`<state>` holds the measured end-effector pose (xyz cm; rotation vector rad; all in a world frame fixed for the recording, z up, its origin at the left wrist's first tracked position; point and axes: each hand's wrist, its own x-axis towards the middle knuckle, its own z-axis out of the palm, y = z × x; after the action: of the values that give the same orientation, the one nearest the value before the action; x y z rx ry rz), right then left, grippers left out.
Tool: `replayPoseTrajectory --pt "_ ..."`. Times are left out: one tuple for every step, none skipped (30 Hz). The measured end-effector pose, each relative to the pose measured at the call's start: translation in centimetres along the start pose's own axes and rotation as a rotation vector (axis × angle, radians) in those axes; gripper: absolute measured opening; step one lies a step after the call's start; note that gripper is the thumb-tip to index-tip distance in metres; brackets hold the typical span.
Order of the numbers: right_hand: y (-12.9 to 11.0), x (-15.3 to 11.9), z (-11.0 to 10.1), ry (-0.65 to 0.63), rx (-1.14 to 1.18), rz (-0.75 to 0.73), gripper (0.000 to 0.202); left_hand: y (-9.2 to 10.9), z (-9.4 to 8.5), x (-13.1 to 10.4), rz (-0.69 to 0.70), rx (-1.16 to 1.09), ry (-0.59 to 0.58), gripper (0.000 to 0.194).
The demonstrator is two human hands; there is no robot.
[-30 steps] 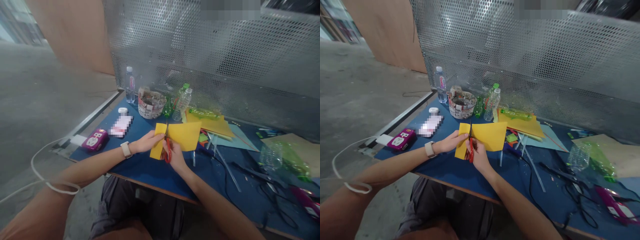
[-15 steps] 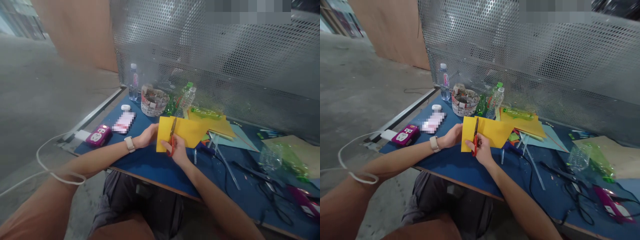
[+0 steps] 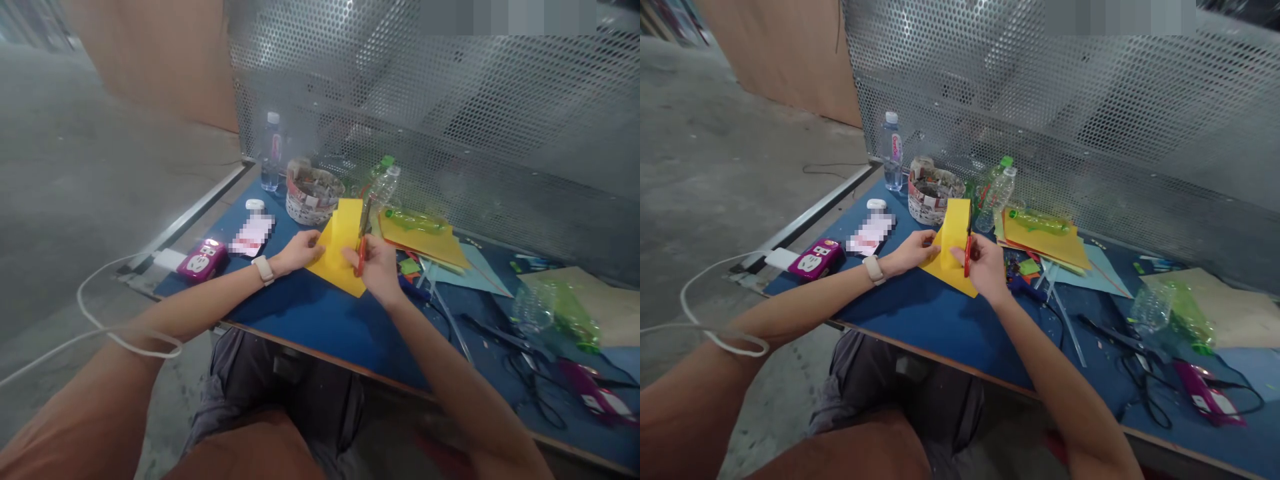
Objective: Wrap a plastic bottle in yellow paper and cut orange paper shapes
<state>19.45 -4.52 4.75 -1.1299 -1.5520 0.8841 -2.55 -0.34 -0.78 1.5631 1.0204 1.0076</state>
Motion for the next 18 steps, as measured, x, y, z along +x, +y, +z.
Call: replayPoseTrajectory --pt "-0.4 1.5 -0.4 0.007 -0.051 -0.041 0.043 0.0 -0.4 0.1 0.020 0.100 0.016 0.006" --pt "-0.8 3.3 -0.7 0.008 -0.087 -0.094 0.043 0.0 -0.7 0.2 0.038 0.189 0.023 0.008" --pt "-1.2 5.5 -0.8 0.018 -0.109 -0.139 0.045 0.1 -0.9 0.2 0.055 0.270 0.023 0.011" --pt "-1.5 7.8 -0.8 0.021 -0.141 -0.160 0.047 0.1 -1.0 0.1 0.070 0.343 0.016 0.015" --pt "-1.8 10.3 -0.6 0.025 -0.171 -0.157 0.047 0.2 -1.0 0.1 0.082 0.408 0.004 0.018" --pt "-2.0 12.8 -0.1 0.038 -0.199 -0.140 0.047 0.3 -0.9 0.0 0.091 0.465 -0.010 0.021" --pt "-2.2 15.2 0.4 0.055 -0.231 -0.107 0.045 0.4 -0.9 -0.1 0.096 0.516 -0.023 0.023" --pt "-2.3 17.4 1.1 0.060 -0.278 -0.058 0.044 0.5 -0.8 -0.2 0.101 0.560 -0.037 0.024" --pt "-2.3 19.4 1.8 0.051 -0.329 -0.007 0.043 0.6 -0.7 -0.2 0.105 0.598 -0.050 0.025" --pt "-2.3 21.0 2.5 0.026 -0.374 0.046 0.044 0.7 -0.6 -0.3 0.109 0.629 -0.063 0.026" --pt "-2.1 22.3 3.2 -0.023 -0.412 0.105 0.044 0.8 -0.6 -0.3 0.114 0.655 -0.077 0.026" --pt "-1.9 23.3 3.8 -0.065 -0.447 0.149 0.044 0.9 -0.6 -0.4 0.119 0.676 -0.089 0.027" --pt "-1.7 24.1 4.2 -0.095 -0.485 0.185 0.044 1.0 -0.5 -0.4 0.124 0.694 -0.101 0.027" --pt "-1.4 24.6 4.4 -0.109 -0.526 0.200 0.045 1.1 -0.5 -0.4 0.128 0.709 -0.110 0.027" --pt "-1.2 25.0 4.4 -0.105 -0.571 0.180 0.045 1.2 -0.5 -0.4 0.130 0.722 -0.117 0.028" --pt "-0.9 25.2 4.3 -0.085 -0.623 0.127 0.045 1.3 -0.5 -0.5 0.131 0.733 -0.123 0.029" --pt "-0.6 25.2 4.0 -0.056 -0.682 0.055 0.045 1.3 -0.5 -0.5 0.131 0.742 -0.127 0.030" --pt "-0.4 25.1 3.6 -0.024 -0.744 -0.021 0.046 1.4 -0.4 -0.5 0.129 0.750 -0.131 0.032"
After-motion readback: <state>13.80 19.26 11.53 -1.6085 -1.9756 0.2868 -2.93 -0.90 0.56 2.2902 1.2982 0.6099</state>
